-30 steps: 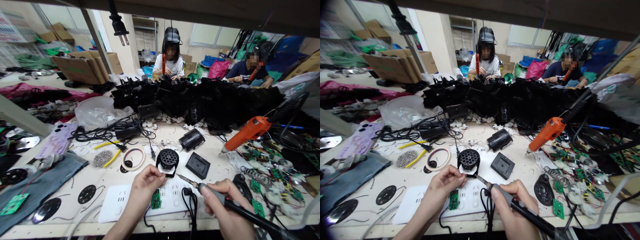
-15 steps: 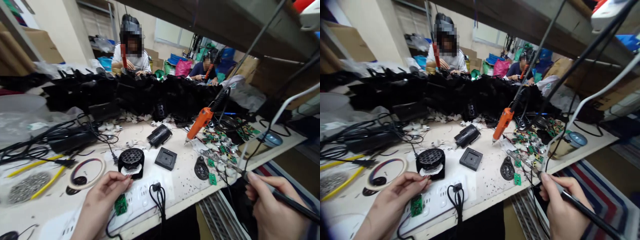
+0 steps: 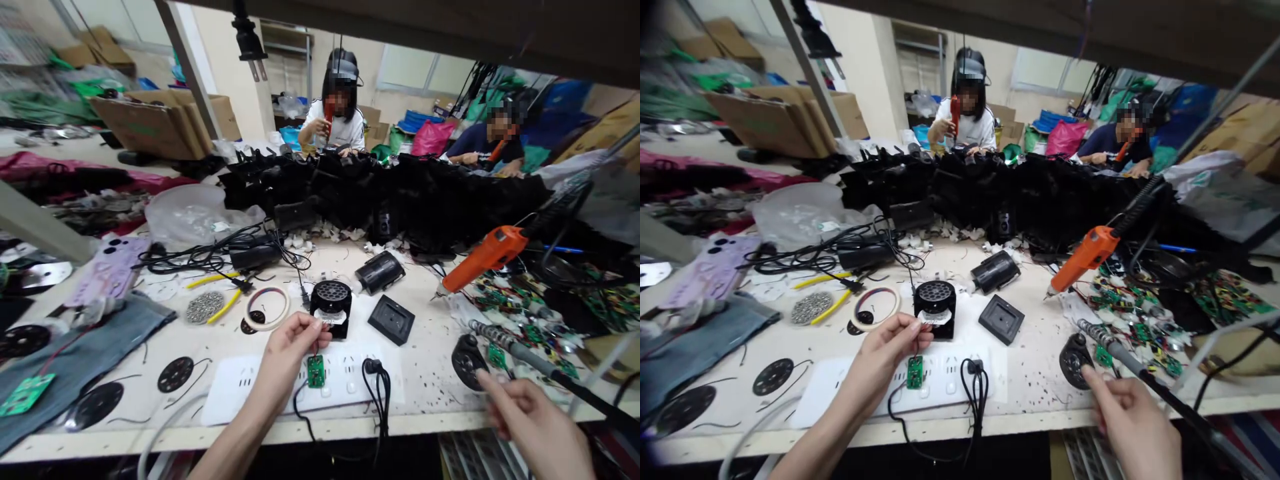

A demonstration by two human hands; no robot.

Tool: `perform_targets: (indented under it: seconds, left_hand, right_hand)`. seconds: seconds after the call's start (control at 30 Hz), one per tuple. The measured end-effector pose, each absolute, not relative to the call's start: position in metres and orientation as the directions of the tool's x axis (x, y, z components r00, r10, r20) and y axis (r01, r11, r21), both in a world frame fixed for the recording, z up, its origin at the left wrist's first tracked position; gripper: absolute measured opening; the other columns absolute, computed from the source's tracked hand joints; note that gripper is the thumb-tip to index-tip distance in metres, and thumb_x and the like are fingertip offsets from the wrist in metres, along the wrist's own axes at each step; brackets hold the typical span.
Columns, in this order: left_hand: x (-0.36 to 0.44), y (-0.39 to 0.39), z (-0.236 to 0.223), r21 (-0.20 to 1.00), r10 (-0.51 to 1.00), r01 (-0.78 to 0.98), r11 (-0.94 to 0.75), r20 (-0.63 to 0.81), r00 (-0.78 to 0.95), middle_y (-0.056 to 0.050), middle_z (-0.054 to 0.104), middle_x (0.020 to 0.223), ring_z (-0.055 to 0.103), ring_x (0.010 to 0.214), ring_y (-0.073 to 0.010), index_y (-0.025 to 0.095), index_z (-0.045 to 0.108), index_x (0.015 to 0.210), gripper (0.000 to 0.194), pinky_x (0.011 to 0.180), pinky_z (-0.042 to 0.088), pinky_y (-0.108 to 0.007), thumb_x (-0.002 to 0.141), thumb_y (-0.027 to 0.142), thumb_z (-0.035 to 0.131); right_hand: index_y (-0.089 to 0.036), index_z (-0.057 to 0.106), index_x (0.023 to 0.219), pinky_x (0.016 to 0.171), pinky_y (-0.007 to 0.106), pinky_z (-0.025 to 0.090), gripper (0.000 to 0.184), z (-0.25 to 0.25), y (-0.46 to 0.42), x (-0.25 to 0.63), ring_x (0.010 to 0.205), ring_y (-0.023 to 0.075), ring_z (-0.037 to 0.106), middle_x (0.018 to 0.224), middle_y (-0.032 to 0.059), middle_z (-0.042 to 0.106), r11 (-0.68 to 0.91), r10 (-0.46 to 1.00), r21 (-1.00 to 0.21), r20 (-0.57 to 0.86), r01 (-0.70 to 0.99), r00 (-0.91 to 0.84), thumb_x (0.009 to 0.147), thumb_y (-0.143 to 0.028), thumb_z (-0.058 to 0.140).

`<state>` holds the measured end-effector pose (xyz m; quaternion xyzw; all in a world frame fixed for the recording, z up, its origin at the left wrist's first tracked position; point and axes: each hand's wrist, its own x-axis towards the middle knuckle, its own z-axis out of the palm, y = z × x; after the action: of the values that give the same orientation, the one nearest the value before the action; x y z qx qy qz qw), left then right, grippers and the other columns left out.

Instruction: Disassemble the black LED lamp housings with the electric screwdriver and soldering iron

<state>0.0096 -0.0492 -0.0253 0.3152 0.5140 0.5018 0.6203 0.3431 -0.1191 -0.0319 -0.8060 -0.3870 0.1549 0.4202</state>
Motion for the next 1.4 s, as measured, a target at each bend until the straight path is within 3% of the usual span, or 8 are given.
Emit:
perform_targets:
  seconds: [0.07, 0.2, 0.3, 0.47, 0.8, 0.9, 1.03, 1.4]
  left_hand:
    - [0.009, -0.048, -0.026, 0.904, 0.946, -0.304, 0.302, -0.323, -0.019, -0.005, 0.071, 0.077, 0.064, 0.070, -0.0141, 0.016, 0.063, 0.076, 0.031, 0.069, 0.048, -0.024, 0.068, 0.042, 0.077]
    - [0.009, -0.046, -0.026, 0.908, 0.949, -0.295, 0.297, -0.314, -0.009, -0.004, 0.071, 0.075, 0.064, 0.070, -0.0136, 0.016, 0.062, 0.075, 0.031, 0.069, 0.048, -0.024, 0.070, 0.042, 0.077]
    - [0.008, -0.046, -0.029, 0.917, 0.953, -0.277, 0.288, -0.303, -0.011, -0.003, 0.070, 0.074, 0.063, 0.070, -0.0134, 0.016, 0.062, 0.075, 0.031, 0.069, 0.048, -0.023, 0.071, 0.043, 0.076]
    - [0.006, -0.048, -0.034, 0.925, 0.959, -0.268, 0.269, -0.283, -0.011, -0.003, 0.069, 0.073, 0.064, 0.070, -0.0141, 0.016, 0.062, 0.075, 0.030, 0.070, 0.049, -0.025, 0.072, 0.043, 0.074]
    - [-0.015, -0.037, -0.025, 0.978, 0.977, -0.040, 0.207, -0.208, -0.048, 0.000, 0.062, 0.059, 0.057, 0.056, -0.0129, 0.017, 0.063, 0.073, 0.027, 0.058, 0.046, -0.023, 0.071, 0.042, 0.072]
    - [-0.024, -0.025, -0.029, 0.991, 0.990, 0.057, 0.119, -0.114, -0.081, -0.005, 0.071, 0.082, 0.066, 0.076, -0.0193, 0.017, 0.068, 0.088, 0.031, 0.072, 0.052, -0.028, 0.064, 0.034, 0.078]
    - [-0.025, -0.012, -0.034, 0.998, 0.993, 0.021, 0.054, -0.056, 0.104, -0.011, 0.068, 0.118, 0.064, 0.109, -0.0247, 0.018, 0.065, 0.113, 0.050, 0.098, 0.049, -0.038, 0.065, 0.025, 0.078]
    - [-0.016, -0.011, -0.005, 0.993, 0.993, -0.076, 0.085, -0.078, 0.090, -0.009, 0.073, 0.100, 0.067, 0.094, -0.0241, 0.016, 0.067, 0.099, 0.040, 0.091, 0.051, -0.038, 0.063, 0.027, 0.081]
  right_hand:
    - [-0.021, 0.057, 0.053, 0.037, 0.027, 0.043, 0.044, -0.031, -0.124, 0.320, 0.037, 0.0184, 0.056, 0.042, -0.0004, 0.059, -0.385, 0.824, -0.804, -0.079, 0.453, 0.561, 0.061, -0.060, 0.075]
    - [-0.021, 0.058, 0.063, 0.047, 0.024, 0.045, 0.035, -0.021, -0.099, 0.255, 0.047, 0.0139, 0.055, 0.050, -0.0020, 0.057, -0.128, 0.965, -0.860, 0.006, 0.495, 0.261, 0.077, -0.052, 0.065]
    - [-0.018, 0.067, 0.092, 0.069, 0.030, 0.054, 0.027, -0.016, -0.059, 0.217, 0.073, 0.0189, 0.067, 0.079, 0.0053, 0.070, -0.049, 0.997, -0.879, -0.013, 0.474, 0.078, 0.078, -0.041, 0.066]
    - [-0.020, 0.047, 0.135, 0.088, 0.038, 0.052, 0.078, -0.021, -0.012, 0.187, 0.101, 0.0228, 0.065, 0.120, 0.0101, 0.065, -0.017, 0.968, -0.916, -0.115, 0.400, -0.221, 0.062, -0.024, 0.077]
    - [-0.021, 0.060, 0.106, 0.079, 0.034, 0.053, 0.044, -0.015, -0.008, 0.171, 0.084, 0.0219, 0.068, 0.096, 0.0030, 0.073, -0.015, 0.954, -0.911, -0.136, 0.411, -0.267, 0.064, -0.022, 0.073]
    - [-0.021, 0.060, 0.106, 0.080, 0.035, 0.054, 0.045, -0.017, -0.006, 0.171, 0.087, 0.0228, 0.069, 0.098, 0.0032, 0.073, -0.027, 0.956, -0.928, -0.133, 0.373, -0.262, 0.063, -0.021, 0.073]
    - [-0.020, 0.059, 0.108, 0.084, 0.035, 0.054, 0.047, -0.023, -0.004, 0.172, 0.092, 0.0234, 0.069, 0.102, 0.0046, 0.073, -0.039, 0.954, -0.952, -0.125, 0.303, -0.271, 0.063, -0.021, 0.073]
    - [-0.017, 0.064, 0.100, 0.080, 0.035, 0.055, 0.040, -0.003, 0.003, 0.175, 0.090, 0.0235, 0.070, 0.098, 0.0058, 0.074, -0.115, 0.931, -0.991, -0.134, 0.076, -0.339, 0.062, -0.022, 0.075]
